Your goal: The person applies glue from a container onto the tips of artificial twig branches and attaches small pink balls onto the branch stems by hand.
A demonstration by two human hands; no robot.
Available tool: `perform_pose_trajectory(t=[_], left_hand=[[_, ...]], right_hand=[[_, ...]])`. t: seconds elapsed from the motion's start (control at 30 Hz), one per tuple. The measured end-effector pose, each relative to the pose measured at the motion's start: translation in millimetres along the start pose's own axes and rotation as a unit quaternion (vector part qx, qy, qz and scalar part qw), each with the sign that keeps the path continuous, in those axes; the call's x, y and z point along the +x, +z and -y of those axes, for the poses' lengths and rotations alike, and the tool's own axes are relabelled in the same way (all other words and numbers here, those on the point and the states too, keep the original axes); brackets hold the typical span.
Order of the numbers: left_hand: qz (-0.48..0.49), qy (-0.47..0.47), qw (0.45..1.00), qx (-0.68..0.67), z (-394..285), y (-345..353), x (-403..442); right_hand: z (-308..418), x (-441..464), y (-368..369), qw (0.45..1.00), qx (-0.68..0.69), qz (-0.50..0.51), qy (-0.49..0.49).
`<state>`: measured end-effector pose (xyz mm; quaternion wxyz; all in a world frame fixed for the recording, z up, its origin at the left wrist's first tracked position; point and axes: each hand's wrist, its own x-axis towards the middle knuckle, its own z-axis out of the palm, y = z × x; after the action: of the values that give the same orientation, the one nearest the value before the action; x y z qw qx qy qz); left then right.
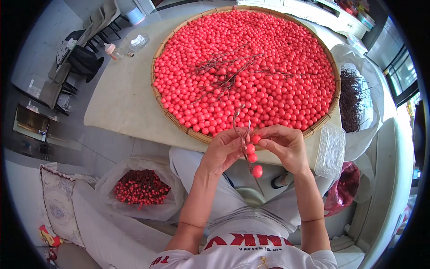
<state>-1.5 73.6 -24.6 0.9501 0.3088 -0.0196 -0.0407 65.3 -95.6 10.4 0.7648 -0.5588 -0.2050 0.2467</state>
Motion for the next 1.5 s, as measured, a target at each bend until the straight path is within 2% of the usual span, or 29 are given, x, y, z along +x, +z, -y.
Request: perform_pose_trajectory(t=[0.13,0.17,0.2,0.27,0.3,0.43,0.63,0.7,0.77,0.97,1.1,1.27,1.5], left_hand=[[-0.03,-0.013,0.997,0.065,-4.2,-3.0,0.1],[-0.024,-0.013,0.996,0.081,-5.2,-7.1,-0.8],[-0.019,-0.014,0.995,0.098,-6.5,-11.8,-1.3],[-0.007,-0.012,0.991,0.132,-8.1,-17.3,-0.9],[-0.007,-0.012,0.991,0.132,-8.0,-16.8,-0.5],[-0.032,0.025,0.985,0.17,-8.6,-11.7,-1.4],[-0.074,0.016,0.984,0.163,-12.8,-5.5,-4.2],[-0.054,0.01,0.987,0.152,-10.6,-8.4,-3.8],[-0.033,0.0,0.989,0.143,-8.1,-11.2,-4.1],[0.047,-0.047,0.996,0.064,-4.0,-22.3,-4.5],[0.011,-0.049,0.996,0.073,-1.5,-15.8,-8.4],[0.008,-0.048,0.997,0.057,-7.1,0.1,-7.4],[-0.035,-0.025,0.991,0.127,-9.4,8.8,-7.2]], right_hand=[[-2.3,6.4,-12.3,0.995,-0.1,-0.024,-0.018],[-3.8,10.5,-18.0,0.976,-0.207,-0.033,-0.051],[-5.6,15.8,-23.9,0.946,-0.312,-0.04,-0.083],[-10.4,26.3,-32.2,0.847,-0.509,-0.053,-0.144],[-14.4,31.0,-33.1,0.847,-0.509,-0.052,-0.144],[-32.1,48.2,-28.5,0.762,-0.614,0.02,-0.205],[-18.2,50.2,-19.1,0.771,-0.599,0.0,-0.219],[-6.4,37.8,-11.4,0.9,-0.415,0.008,-0.132],[4.0,26.2,-4.0,0.978,-0.207,0.009,-0.035],[19.4,17.2,9.8,0.982,-0.178,0.053,0.011],[15.0,16.8,10.6,0.996,-0.063,0.054,0.04],[15.6,14.4,7.8,0.998,0.006,0.051,0.022],[16.9,6.2,1.3,0.999,-0.008,0.031,-0.003]])
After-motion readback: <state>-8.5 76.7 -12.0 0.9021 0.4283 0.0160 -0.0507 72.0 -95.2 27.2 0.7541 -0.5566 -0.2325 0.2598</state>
